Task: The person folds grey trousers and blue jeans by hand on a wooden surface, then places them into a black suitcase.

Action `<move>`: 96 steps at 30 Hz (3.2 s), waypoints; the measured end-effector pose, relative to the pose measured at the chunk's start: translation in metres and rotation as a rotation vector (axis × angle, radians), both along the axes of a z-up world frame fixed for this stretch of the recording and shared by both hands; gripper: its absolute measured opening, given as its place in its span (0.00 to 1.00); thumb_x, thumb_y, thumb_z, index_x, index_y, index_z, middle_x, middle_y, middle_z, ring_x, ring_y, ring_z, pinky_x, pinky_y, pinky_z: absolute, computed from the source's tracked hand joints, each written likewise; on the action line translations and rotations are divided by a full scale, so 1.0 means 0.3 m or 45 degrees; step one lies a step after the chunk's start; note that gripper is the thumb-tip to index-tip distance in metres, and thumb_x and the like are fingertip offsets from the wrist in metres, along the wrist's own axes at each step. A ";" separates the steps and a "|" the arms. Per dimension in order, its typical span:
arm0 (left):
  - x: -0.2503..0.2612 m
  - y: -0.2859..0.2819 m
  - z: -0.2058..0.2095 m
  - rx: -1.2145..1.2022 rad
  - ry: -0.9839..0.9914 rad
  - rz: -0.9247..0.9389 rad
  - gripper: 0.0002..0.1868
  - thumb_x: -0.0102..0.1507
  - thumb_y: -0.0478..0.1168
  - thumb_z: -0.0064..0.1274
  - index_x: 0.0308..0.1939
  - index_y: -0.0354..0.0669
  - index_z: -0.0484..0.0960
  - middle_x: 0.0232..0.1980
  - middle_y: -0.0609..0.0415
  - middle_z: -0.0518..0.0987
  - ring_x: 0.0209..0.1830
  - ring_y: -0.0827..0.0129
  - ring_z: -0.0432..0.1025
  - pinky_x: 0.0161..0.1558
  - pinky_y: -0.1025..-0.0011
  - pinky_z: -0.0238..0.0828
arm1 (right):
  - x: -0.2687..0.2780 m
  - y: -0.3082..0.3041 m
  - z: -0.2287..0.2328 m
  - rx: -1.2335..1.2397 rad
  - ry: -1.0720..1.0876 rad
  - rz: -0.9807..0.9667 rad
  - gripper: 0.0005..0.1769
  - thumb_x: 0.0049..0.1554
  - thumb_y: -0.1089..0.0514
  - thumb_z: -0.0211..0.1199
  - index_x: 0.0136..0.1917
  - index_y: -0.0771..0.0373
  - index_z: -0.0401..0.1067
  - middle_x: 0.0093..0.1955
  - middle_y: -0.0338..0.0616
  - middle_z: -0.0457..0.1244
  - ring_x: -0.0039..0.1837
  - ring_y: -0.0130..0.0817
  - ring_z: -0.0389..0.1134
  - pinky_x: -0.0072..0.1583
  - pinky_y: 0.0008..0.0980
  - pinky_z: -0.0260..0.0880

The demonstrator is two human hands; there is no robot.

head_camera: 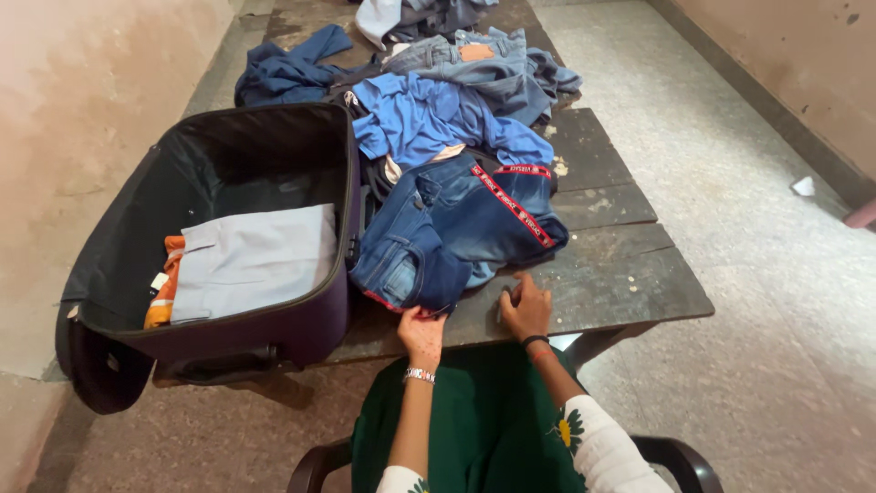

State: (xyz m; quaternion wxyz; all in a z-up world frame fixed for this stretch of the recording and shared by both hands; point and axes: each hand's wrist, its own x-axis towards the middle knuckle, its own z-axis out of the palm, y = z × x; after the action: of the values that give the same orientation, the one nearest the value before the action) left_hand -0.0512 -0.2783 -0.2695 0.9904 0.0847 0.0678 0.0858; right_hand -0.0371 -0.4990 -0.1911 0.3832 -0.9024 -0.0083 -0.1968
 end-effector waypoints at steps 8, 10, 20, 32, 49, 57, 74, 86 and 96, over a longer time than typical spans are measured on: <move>-0.045 -0.090 0.127 0.615 0.242 0.339 0.22 0.60 0.38 0.56 0.56 0.32 0.76 0.55 0.48 0.79 0.52 0.61 0.73 0.54 0.56 0.70 | 0.024 0.012 0.066 -0.100 -0.777 -0.009 0.24 0.55 0.58 0.67 0.62 0.67 0.68 0.59 0.55 0.65 0.61 0.52 0.65 0.64 0.46 0.61; -0.035 -0.136 0.106 0.857 0.299 0.463 0.24 0.60 0.38 0.59 0.58 0.31 0.75 0.56 0.49 0.79 0.50 0.64 0.74 0.50 0.61 0.73 | 0.165 0.025 0.135 -0.031 -0.785 0.017 0.27 0.60 0.57 0.66 0.68 0.71 0.65 0.63 0.57 0.64 0.67 0.55 0.64 0.69 0.47 0.60; -0.025 -0.163 0.079 1.039 0.280 0.476 0.28 0.61 0.39 0.62 0.61 0.27 0.73 0.57 0.48 0.79 0.49 0.68 0.75 0.46 0.69 0.77 | 0.651 0.130 0.288 -0.076 0.482 0.127 0.60 0.46 0.34 0.75 0.73 0.76 0.51 0.58 0.62 0.67 0.61 0.57 0.69 0.63 0.45 0.68; -0.131 -0.101 0.274 1.249 0.276 0.878 0.45 0.58 0.37 0.63 0.74 0.33 0.55 0.71 0.47 0.64 0.67 0.64 0.64 0.67 0.65 0.60 | 0.452 0.040 0.156 1.207 0.063 0.579 0.31 0.46 0.77 0.60 0.62 0.59 0.74 0.55 0.40 0.61 0.58 0.31 0.62 0.57 0.40 0.75; -0.151 -0.155 0.475 1.250 0.529 0.749 0.26 0.56 0.37 0.65 0.56 0.31 0.79 0.51 0.47 0.83 0.47 0.65 0.76 0.54 0.68 0.71 | -0.077 0.123 0.367 0.198 -0.253 1.234 0.26 0.45 0.67 0.67 0.60 0.60 0.77 0.58 0.43 0.69 0.59 0.42 0.65 0.62 0.39 0.63; -0.211 -0.131 0.506 1.343 0.318 0.758 0.21 0.60 0.36 0.63 0.54 0.29 0.80 0.49 0.48 0.84 0.45 0.67 0.77 0.53 0.69 0.72 | 0.375 -0.100 0.366 -0.767 -0.489 0.093 0.72 0.20 0.27 0.81 0.69 0.72 0.72 0.64 0.70 0.65 0.62 0.67 0.65 0.54 0.62 0.68; -0.028 -0.208 0.357 0.740 0.347 0.599 0.16 0.61 0.32 0.69 0.47 0.30 0.79 0.37 0.58 0.78 0.31 0.75 0.68 0.35 0.73 0.66 | 0.402 -1.151 0.340 1.869 -0.005 0.081 0.33 0.56 0.38 0.59 0.67 0.59 0.63 0.71 0.49 0.62 0.71 0.47 0.66 0.69 0.48 0.69; 0.048 -0.285 0.595 0.435 0.491 0.508 0.26 0.58 0.36 0.63 0.60 0.38 0.78 0.60 0.57 0.80 0.54 0.70 0.75 0.56 0.69 0.71 | 0.167 -0.889 0.001 -0.235 0.733 -0.336 0.57 0.45 0.19 0.60 0.80 0.45 0.53 0.85 0.54 0.35 0.82 0.71 0.27 0.73 0.73 0.32; -0.098 -0.142 0.576 0.355 0.285 0.565 0.26 0.66 0.49 0.56 0.63 0.37 0.74 0.59 0.50 0.78 0.51 0.64 0.76 0.54 0.62 0.74 | 0.246 -0.973 0.054 -0.598 0.642 -0.345 0.43 0.56 0.25 0.51 0.79 0.41 0.56 0.87 0.40 0.39 0.86 0.55 0.34 0.73 0.75 0.32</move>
State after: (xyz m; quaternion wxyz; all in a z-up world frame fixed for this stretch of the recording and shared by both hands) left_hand -0.0807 -0.3208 -0.0968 0.9126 0.2119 0.1811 0.2991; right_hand 0.0367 -0.7909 -0.1749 0.1260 -0.9788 0.1610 -0.0097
